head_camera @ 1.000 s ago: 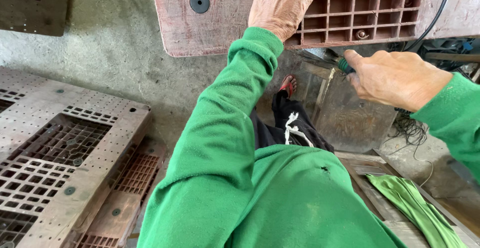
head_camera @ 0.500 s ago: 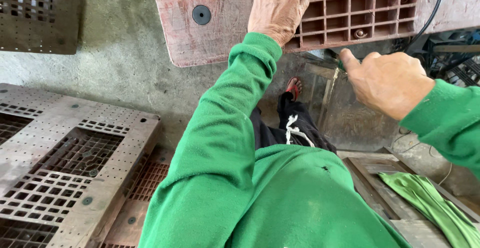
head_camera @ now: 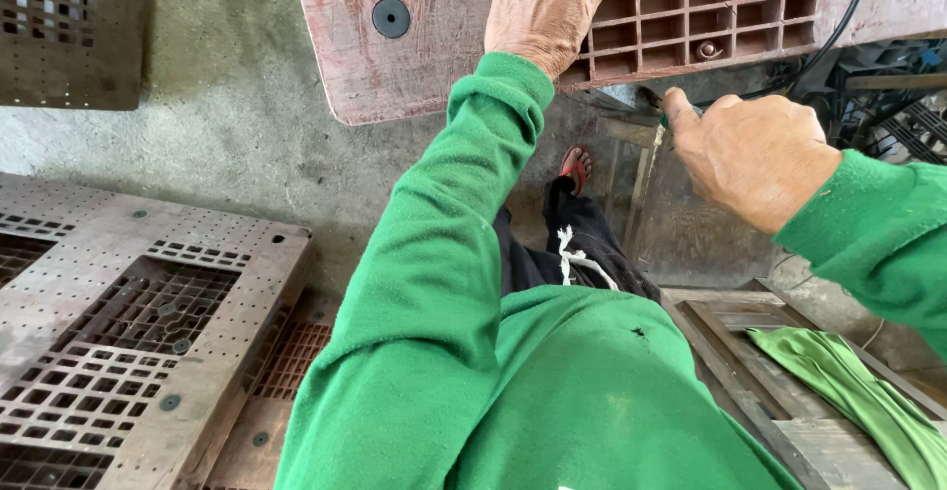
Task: The person uses a heat gun and a metal scraper to remove residue from the underside of a large plastic crate. They heat the surface and scrape away material, then flip the crate to continue scraping the top side.
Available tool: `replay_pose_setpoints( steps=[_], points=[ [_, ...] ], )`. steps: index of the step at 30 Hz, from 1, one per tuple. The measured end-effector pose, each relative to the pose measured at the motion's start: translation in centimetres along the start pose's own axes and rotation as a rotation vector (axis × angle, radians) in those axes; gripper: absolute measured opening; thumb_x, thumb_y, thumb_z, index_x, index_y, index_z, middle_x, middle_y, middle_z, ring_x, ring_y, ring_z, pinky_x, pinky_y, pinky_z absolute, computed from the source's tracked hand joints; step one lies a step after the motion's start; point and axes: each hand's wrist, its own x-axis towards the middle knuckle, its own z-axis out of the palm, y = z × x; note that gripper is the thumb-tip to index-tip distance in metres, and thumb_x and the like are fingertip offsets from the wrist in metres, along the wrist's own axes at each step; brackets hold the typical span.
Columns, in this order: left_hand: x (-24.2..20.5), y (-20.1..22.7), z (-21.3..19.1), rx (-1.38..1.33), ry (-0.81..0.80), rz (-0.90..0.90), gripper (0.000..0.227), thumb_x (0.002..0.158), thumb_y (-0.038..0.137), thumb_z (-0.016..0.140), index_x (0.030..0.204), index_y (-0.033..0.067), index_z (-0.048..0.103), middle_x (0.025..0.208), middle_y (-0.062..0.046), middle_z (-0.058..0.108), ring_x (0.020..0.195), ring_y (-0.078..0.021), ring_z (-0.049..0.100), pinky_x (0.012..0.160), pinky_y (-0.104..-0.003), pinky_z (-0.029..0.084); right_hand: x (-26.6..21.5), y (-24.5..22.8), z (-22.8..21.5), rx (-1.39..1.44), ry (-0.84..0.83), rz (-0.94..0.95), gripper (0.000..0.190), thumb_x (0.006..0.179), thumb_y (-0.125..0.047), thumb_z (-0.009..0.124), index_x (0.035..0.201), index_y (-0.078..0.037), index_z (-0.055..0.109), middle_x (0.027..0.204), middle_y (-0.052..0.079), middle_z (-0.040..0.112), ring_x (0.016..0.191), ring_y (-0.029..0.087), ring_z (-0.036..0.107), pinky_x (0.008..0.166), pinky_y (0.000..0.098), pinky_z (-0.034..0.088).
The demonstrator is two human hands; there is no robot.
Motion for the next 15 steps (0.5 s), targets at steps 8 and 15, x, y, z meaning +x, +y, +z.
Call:
replay_pose_setpoints(
  steps=[8,15],
  points=[
    [-0.2,0.2,0.0,-0.035,-0.048,-0.057,0.018,0.102,0.026,0.062,0.107,0.0105,0.069,0.089,-0.009,0.071,0.084,-0.0296,0.067,0.080,-0.045,0.054,-0.4,0.7,1.5,0.007,0.012,0.006,0.081,0.090,-0.019,0.061,0.164,-0.015,0.029,0.097,0.017,0.071,0.069,0.036,0.075,0.054,0.0463,0.061],
    [0.2,1.0,-1.3,0.049,0.040,0.005,0.017,0.100,0.027,0.065,0.106,0.0121,0.070,0.092,-0.009,0.071,0.089,-0.0320,0.067,0.085,-0.047,0.053,0.2,3.2,3.9,0.083,0.015,-0.037,0.068,0.099,-0.029,0.055,0.160,-0.015,0.030,0.091,0.016,0.071,0.066,0.036,0.074,0.054,0.0467,0.060]
  ],
)
